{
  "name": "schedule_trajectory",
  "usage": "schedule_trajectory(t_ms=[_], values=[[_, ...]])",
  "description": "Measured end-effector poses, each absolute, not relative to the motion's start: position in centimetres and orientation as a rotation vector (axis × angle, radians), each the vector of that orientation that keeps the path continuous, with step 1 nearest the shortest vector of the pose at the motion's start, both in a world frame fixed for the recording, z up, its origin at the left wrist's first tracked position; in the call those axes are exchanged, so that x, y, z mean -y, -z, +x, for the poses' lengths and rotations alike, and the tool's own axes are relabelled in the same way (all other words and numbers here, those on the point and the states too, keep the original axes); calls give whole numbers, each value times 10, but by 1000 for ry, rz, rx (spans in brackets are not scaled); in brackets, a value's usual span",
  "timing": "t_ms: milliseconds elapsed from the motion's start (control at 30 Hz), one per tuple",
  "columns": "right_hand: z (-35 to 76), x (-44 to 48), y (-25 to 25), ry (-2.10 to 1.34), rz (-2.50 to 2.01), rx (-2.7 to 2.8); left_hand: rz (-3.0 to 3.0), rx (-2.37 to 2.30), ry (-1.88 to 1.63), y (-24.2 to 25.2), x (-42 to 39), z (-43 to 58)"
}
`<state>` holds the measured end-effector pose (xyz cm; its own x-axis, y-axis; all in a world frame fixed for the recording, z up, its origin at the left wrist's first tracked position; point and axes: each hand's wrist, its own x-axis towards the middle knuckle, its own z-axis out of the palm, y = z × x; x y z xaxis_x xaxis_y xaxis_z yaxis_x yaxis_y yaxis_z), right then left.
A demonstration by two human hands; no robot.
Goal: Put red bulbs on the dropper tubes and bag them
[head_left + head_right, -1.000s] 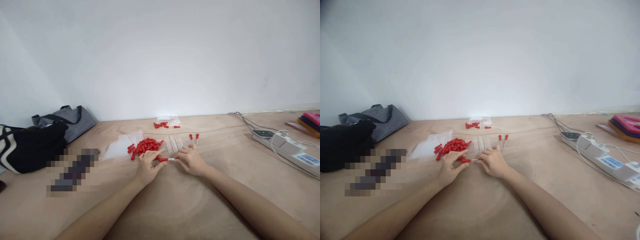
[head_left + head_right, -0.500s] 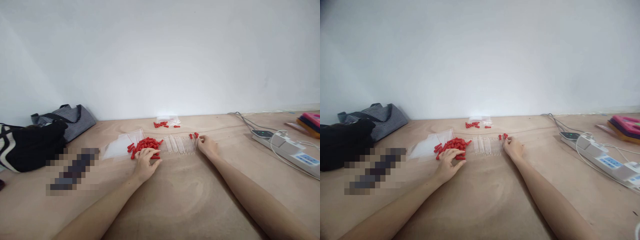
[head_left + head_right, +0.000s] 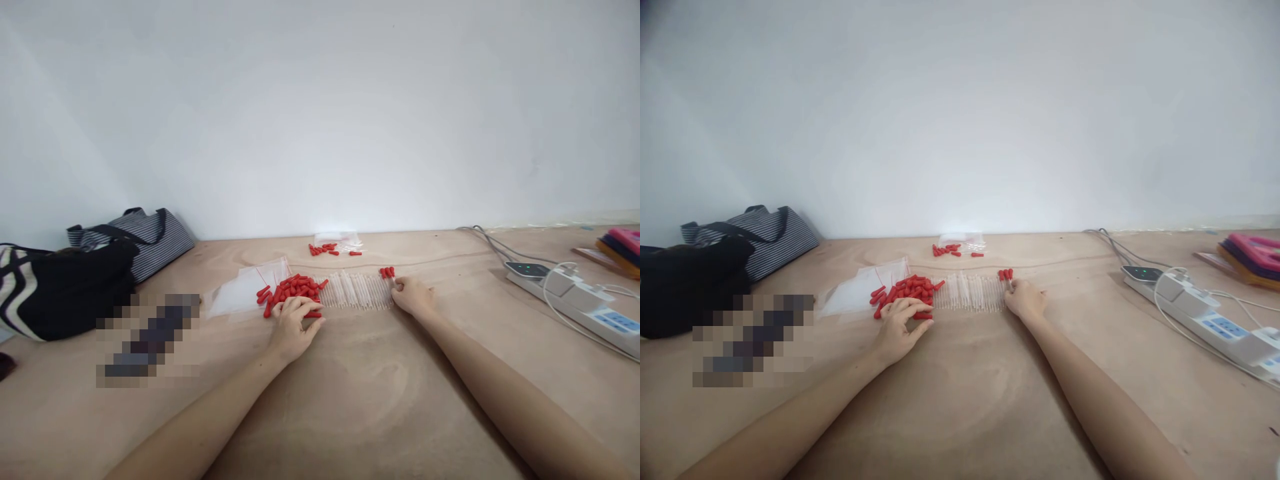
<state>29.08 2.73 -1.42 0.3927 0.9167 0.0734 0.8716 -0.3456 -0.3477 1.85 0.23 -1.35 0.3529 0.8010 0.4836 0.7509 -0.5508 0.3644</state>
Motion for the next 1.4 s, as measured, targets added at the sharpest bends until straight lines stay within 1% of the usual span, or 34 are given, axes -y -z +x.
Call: schedule_trajectory(t_ms=[167,333,500,633,767,1033,1133,1233,1333,1400], values=[[294,-23,11,-49,-2358,1681,2520,-1484,-985,13,-2,19],[293,-16,10,-42,-2322,1666,2482,-1613,-1045,13,-1,20],[284,-14,12,3,-2170,1657,2461,-1779,-1145,13,-8,22],[276,-15,15,35,-2137,1713,2507,-1801,-1121,14,-17,23],[274,-14,16,12,-2148,1729,2526,-1800,-1078,18,-23,23],[275,-18,12,-103,-2235,1683,2431,-1819,-1157,22,-29,19],[275,-20,10,-187,-2276,1655,2458,-1731,-1300,17,-24,21],[277,-22,7,-266,-2298,1618,2579,-1425,-1369,14,-14,24],[278,-25,7,-305,-2306,1605,2667,-1064,-1231,14,-3,29],[278,-26,9,-302,-2310,1609,2667,-929,-1110,15,2,31]])
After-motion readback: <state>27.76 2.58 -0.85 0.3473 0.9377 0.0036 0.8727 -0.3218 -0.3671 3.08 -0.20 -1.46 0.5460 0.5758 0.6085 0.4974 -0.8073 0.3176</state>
